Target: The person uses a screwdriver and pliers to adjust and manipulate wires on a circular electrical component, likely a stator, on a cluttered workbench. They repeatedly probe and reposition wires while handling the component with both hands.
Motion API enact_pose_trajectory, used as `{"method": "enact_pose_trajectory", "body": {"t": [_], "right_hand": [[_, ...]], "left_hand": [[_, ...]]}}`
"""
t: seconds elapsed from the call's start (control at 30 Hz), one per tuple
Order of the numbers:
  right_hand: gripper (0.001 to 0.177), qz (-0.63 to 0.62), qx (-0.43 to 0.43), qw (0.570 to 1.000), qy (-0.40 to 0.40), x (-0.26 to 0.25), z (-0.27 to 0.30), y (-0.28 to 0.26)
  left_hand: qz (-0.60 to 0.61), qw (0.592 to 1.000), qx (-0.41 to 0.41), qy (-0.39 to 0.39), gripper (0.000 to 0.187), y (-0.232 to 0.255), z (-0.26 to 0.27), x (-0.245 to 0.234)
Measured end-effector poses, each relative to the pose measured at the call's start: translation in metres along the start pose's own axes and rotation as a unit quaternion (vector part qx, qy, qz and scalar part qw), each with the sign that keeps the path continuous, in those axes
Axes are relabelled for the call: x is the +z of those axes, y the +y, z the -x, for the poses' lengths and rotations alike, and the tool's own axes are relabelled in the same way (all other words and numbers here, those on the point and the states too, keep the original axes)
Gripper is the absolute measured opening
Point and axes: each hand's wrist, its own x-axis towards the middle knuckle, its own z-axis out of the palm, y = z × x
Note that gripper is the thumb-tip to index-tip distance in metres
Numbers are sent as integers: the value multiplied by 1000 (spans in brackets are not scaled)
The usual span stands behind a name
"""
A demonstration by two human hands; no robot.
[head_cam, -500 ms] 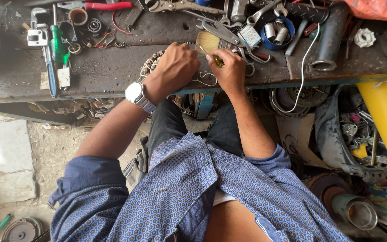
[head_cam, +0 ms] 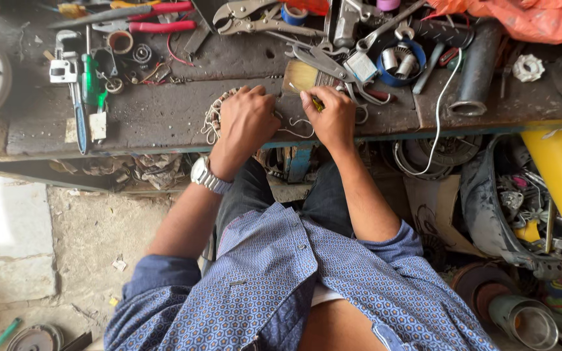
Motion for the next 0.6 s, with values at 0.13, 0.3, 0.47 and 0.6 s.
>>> {"method": "enact_pose_trajectory", "body": {"t": [0.13, 0.3, 0.47, 0.6], "right_hand": [[20, 6, 1, 1000, 6, 1, 1, 1], [20, -5, 25, 1000, -18, 4, 2, 7], [18, 0, 3, 1000, -3, 4, 1, 5], [17, -3, 16, 1000, -10, 2, 1, 4]], "left_hand": [[48, 997, -44, 47, 14, 1, 8, 4], [62, 994, -83, 37, 14, -4, 22, 7], [81, 993, -82, 25, 12, -8, 23, 8], [102, 993, -49, 21, 10, -15, 20, 10]]}}
